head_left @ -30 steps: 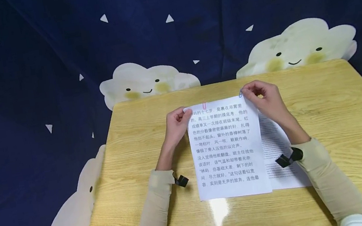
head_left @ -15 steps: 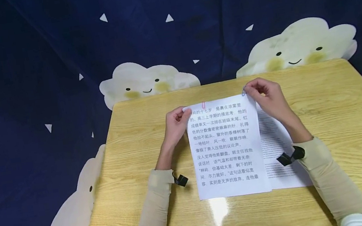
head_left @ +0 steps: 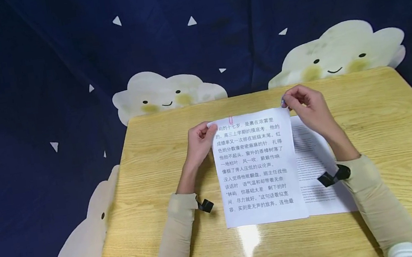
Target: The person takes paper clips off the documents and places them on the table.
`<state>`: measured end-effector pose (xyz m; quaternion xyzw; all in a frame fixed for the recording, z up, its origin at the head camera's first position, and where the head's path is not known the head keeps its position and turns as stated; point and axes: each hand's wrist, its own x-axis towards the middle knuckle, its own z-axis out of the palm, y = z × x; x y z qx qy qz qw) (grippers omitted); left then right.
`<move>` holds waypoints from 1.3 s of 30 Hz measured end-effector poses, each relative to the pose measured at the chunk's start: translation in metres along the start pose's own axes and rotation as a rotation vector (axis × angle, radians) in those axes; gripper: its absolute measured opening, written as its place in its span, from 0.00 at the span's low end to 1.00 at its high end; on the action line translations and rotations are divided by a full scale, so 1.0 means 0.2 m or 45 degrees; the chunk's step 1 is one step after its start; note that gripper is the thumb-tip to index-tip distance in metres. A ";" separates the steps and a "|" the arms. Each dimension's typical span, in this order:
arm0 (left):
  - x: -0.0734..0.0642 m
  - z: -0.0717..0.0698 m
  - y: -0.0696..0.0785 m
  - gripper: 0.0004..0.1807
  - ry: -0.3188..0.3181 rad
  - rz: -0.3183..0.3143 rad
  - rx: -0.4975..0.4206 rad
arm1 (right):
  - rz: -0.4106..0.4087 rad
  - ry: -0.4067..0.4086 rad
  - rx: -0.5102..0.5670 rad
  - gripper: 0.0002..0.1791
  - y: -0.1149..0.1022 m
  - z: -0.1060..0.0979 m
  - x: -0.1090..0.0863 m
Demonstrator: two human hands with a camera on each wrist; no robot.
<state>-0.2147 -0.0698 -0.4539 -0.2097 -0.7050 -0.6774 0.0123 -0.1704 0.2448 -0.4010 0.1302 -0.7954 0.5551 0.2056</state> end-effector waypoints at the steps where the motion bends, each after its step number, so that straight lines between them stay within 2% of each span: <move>1: 0.00 0.00 0.00 0.09 0.000 -0.001 -0.001 | -0.008 -0.004 -0.007 0.08 0.00 0.00 0.00; 11: 0.00 -0.01 0.00 0.09 0.021 -0.026 0.009 | -0.075 0.013 -0.034 0.05 0.00 -0.03 0.00; 19: 0.00 -0.01 0.00 0.09 0.022 -0.027 0.006 | -0.053 0.022 -0.081 0.06 0.00 -0.06 0.01; 27: 0.01 -0.01 -0.01 0.09 0.025 -0.013 -0.001 | -0.057 0.069 -0.132 0.08 0.09 -0.11 0.02; 34: 0.04 -0.03 -0.15 0.10 0.040 0.018 0.021 | -0.032 0.124 -0.143 0.10 0.22 -0.16 0.05; 39: 0.01 -0.02 -0.04 0.09 0.019 0.018 -0.006 | -0.019 0.131 -0.119 0.11 0.23 -0.17 0.05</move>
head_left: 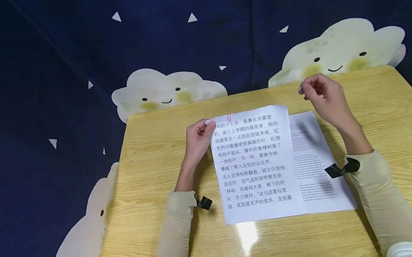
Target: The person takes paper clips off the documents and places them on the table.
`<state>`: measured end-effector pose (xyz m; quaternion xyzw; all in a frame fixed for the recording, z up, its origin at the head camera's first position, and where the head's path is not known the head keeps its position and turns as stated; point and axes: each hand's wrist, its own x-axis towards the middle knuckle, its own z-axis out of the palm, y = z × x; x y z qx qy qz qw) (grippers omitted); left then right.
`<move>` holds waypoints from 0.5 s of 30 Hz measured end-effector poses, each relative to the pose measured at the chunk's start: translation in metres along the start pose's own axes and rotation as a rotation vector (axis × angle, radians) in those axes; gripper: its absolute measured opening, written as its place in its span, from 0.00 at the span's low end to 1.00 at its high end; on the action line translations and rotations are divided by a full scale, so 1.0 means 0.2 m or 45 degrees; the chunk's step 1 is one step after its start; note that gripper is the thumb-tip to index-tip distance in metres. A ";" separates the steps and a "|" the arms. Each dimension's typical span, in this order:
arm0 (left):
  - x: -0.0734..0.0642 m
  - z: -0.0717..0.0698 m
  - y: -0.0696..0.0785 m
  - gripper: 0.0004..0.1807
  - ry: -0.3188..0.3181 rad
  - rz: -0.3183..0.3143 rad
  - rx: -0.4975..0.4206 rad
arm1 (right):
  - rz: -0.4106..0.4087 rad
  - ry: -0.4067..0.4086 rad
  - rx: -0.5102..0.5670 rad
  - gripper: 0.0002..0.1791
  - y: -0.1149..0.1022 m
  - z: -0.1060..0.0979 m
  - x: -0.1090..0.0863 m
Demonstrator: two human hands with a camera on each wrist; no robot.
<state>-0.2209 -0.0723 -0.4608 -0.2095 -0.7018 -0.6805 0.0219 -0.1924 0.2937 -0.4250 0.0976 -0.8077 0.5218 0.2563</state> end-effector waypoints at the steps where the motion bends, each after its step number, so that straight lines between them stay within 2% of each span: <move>1: 0.00 0.00 0.02 0.09 -0.004 0.000 -0.003 | 0.002 -0.003 -0.002 0.11 0.00 0.00 0.00; 9: -0.01 0.00 0.04 0.09 -0.007 0.005 0.001 | 0.070 0.015 -0.051 0.13 0.05 -0.04 0.01; 15: -0.01 0.00 0.04 0.09 -0.008 0.002 0.014 | 0.075 0.017 -0.042 0.12 0.07 -0.07 0.01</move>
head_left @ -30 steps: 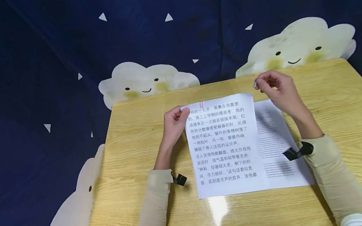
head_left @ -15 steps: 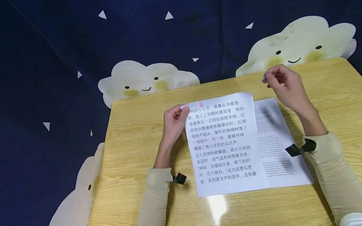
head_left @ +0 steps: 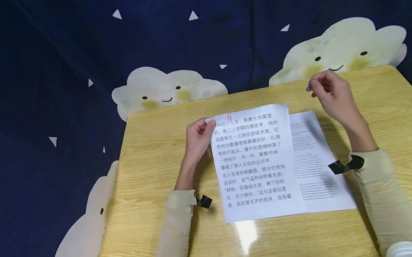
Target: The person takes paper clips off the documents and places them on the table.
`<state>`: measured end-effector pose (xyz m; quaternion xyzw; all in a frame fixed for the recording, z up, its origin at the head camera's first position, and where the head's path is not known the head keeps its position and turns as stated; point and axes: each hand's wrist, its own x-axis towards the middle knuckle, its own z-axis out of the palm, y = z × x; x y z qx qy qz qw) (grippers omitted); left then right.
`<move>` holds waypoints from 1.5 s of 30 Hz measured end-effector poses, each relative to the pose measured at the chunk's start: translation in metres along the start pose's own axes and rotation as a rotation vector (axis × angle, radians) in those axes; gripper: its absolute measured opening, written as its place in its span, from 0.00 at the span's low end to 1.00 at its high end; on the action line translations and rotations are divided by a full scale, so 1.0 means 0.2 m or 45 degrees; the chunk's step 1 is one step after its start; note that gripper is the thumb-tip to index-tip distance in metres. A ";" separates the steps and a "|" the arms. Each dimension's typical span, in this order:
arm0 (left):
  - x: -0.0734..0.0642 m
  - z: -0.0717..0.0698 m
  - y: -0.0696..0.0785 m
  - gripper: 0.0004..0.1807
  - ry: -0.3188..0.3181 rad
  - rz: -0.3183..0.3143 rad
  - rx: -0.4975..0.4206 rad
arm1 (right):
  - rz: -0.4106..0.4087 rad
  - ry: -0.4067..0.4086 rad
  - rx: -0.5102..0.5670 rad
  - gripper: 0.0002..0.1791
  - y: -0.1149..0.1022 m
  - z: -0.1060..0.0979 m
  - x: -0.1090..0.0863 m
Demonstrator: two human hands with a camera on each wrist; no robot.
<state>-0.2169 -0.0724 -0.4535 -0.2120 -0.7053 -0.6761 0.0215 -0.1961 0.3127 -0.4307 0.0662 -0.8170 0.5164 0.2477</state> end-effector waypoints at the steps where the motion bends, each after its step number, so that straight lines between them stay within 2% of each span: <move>1: 0.00 0.00 0.00 0.09 0.000 0.000 0.000 | 0.001 -0.001 -0.002 0.11 0.00 0.00 0.00; 13: 0.00 0.00 0.00 0.09 0.005 0.005 -0.016 | 0.042 0.006 -0.070 0.12 0.04 -0.02 0.00; 30: 0.00 0.00 -0.01 0.09 0.013 -0.020 -0.024 | 0.080 -0.014 -0.167 0.14 0.15 -0.03 -0.01; 45: 0.00 0.00 0.01 0.10 0.004 -0.021 -0.001 | 0.218 0.000 -0.212 0.15 0.39 -0.04 -0.03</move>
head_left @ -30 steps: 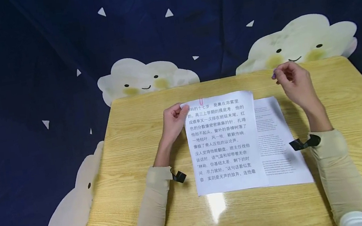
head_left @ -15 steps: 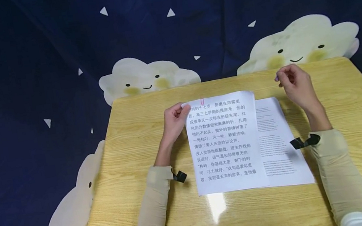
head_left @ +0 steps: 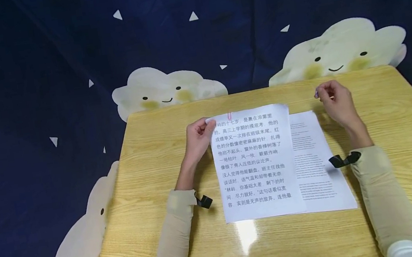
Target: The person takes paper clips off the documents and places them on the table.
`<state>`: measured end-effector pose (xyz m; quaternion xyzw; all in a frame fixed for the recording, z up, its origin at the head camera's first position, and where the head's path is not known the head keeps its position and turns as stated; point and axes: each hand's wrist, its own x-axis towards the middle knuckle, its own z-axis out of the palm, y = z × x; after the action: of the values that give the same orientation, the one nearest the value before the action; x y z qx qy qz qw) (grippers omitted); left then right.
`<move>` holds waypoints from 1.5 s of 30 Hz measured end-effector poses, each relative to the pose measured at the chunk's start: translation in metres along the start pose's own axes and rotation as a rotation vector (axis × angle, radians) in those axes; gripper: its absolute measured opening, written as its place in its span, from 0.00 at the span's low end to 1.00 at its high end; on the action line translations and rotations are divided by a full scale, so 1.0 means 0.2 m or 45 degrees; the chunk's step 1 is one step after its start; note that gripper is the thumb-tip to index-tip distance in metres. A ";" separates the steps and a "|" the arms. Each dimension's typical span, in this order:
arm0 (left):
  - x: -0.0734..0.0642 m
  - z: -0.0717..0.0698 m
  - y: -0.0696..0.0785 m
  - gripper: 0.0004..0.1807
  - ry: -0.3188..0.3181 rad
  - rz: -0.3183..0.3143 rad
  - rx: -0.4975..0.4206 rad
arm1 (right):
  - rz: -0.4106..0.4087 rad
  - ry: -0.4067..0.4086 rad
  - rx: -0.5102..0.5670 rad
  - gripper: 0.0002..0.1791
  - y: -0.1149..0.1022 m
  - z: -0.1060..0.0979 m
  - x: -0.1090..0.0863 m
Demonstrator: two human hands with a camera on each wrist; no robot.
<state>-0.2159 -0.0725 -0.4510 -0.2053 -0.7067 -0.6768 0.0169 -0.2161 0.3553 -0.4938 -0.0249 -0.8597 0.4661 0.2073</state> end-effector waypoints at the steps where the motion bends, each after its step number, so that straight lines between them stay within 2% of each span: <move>1: 0.00 0.00 0.00 0.10 0.002 -0.002 0.001 | 0.005 0.002 0.001 0.15 0.02 0.00 0.00; 5: 0.00 0.00 0.00 0.09 0.020 -0.014 0.010 | 0.023 -0.009 0.000 0.15 0.08 0.01 0.00; 13: 0.01 -0.02 -0.14 0.09 0.061 -0.021 0.015 | 0.056 -0.018 -0.082 0.17 0.15 0.03 0.01; 20: 0.00 -0.02 -0.17 0.09 0.075 -0.016 0.016 | 0.160 -0.072 -0.150 0.22 0.19 0.04 0.01; 24: 0.00 -0.02 -0.17 0.10 0.065 -0.004 0.007 | 0.223 -0.111 -0.189 0.26 0.22 0.04 0.00; 28: 0.00 -0.02 -0.17 0.09 0.062 0.007 0.004 | 0.244 -0.111 -0.197 0.26 0.26 0.04 0.00; 36: 0.01 -0.01 -0.15 0.09 0.046 -0.031 0.003 | 0.281 -0.114 -0.178 0.27 0.28 0.05 -0.02; 45: 0.01 0.01 -0.01 0.09 0.026 -0.008 -0.006 | 0.230 -0.030 -0.214 0.24 0.31 0.07 -0.02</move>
<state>-0.2171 -0.0698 -0.4532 -0.1961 -0.7055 -0.6807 0.0213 -0.2277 0.3784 -0.5510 -0.1141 -0.8925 0.4093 0.1514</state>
